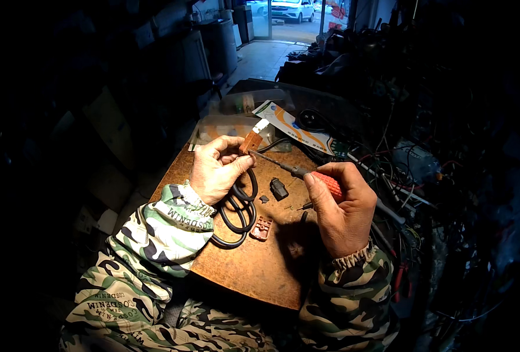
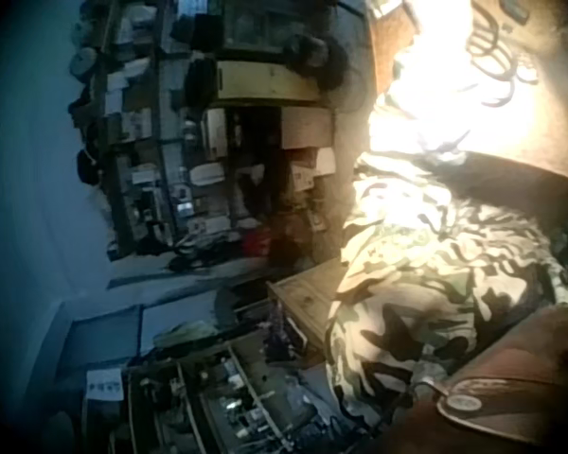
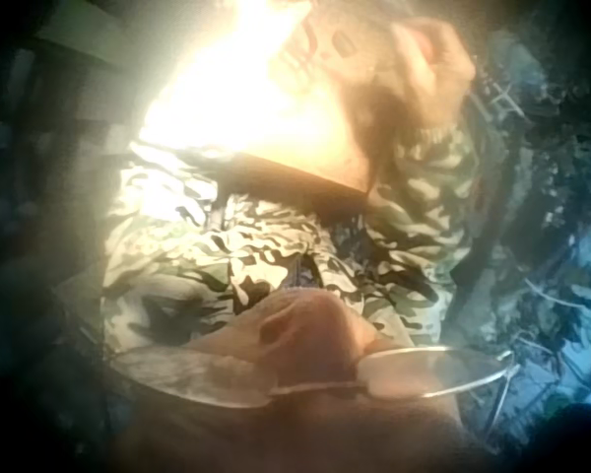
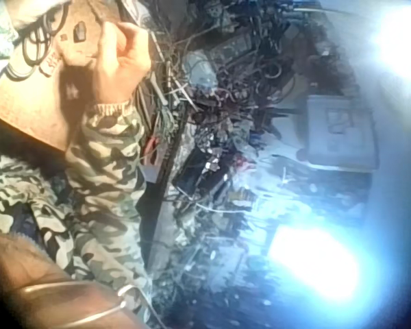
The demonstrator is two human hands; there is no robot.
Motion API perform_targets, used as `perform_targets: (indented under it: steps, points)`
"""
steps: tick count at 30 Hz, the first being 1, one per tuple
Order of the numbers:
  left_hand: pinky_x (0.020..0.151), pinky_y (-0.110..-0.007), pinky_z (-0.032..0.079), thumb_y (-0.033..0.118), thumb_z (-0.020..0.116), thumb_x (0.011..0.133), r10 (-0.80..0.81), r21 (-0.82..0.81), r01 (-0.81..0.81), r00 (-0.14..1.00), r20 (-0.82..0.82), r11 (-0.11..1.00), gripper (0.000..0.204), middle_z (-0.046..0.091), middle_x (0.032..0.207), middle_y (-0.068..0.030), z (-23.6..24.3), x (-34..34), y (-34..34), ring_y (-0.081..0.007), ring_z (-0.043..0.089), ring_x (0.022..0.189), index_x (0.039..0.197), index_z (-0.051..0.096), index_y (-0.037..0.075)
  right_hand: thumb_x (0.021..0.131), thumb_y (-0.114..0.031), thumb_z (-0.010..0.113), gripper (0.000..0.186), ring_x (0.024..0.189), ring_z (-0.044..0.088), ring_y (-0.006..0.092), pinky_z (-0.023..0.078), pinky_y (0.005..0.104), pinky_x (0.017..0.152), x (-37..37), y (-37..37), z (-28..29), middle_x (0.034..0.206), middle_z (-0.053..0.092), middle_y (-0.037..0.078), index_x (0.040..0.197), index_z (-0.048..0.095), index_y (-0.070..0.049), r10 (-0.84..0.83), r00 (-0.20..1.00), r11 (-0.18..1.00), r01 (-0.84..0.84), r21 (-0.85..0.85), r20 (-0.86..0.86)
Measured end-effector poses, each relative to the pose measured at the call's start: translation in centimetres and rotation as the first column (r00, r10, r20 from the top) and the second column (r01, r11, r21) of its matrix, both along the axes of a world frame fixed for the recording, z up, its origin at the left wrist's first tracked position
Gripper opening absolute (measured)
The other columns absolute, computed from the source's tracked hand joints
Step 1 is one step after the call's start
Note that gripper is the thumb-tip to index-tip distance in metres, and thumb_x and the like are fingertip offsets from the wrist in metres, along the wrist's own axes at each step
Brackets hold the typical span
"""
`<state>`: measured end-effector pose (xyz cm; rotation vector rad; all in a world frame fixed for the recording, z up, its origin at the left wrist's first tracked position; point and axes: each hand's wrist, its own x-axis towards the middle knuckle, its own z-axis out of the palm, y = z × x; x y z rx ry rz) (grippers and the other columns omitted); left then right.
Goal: The person strips the outer insulation of a black power cable, twists the internal wires, and secures them into a white connector using a screwdriver. The person then reassembles the connector housing.
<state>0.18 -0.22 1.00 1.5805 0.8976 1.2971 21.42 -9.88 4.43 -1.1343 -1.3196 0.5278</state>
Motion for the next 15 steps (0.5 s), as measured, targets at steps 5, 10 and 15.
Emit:
perform_targets:
  steps: [5,10,15]
  points:
    - [0.076,-0.026,0.059,0.0,0.072,0.087,0.011,-0.043,-0.006,0.994,0.11,0.999,0.033,0.07,0.099,-0.0145,-0.6,-1.0,0.9,-0.0163,0.071,0.086,0.116,0.058,-0.011,0.087,-0.007,0.074,0.015,0.07,0.063,0.0097,0.051,0.0229,0.063,-0.6,-0.1,-0.2,0.078,0.067,0.006,0.092,0.063,0.001,-0.115,0.968,0.978,0.07,0.199,0.224]
    - [0.081,-0.026,0.059,0.001,0.074,0.086,-0.07,-0.089,0.088,0.98,0.186,0.992,0.037,0.069,0.102,-0.0147,-0.3,-0.7,0.9,-0.0164,0.07,0.087,0.117,0.059,-0.011,0.088,-0.006,0.072,0.013,0.07,0.063,0.0088,0.051,0.0225,0.063,0.0,0.1,-0.4,0.077,0.067,0.006,0.092,0.062,0.001,-0.053,0.993,0.996,0.044,0.077,0.107]
    - [0.083,-0.026,0.058,-0.002,0.072,0.085,-0.08,-0.024,0.086,0.98,0.185,0.996,0.035,0.07,0.103,-0.015,-0.3,-0.9,0.7,-0.0155,0.069,0.091,0.117,0.06,-0.01,0.088,-0.006,0.071,0.013,0.072,0.064,0.0094,0.051,0.0227,0.065,0.0,0.3,-0.7,0.079,0.066,0.006,0.093,0.062,0.002,-0.029,0.991,0.997,0.019,0.077,0.131]
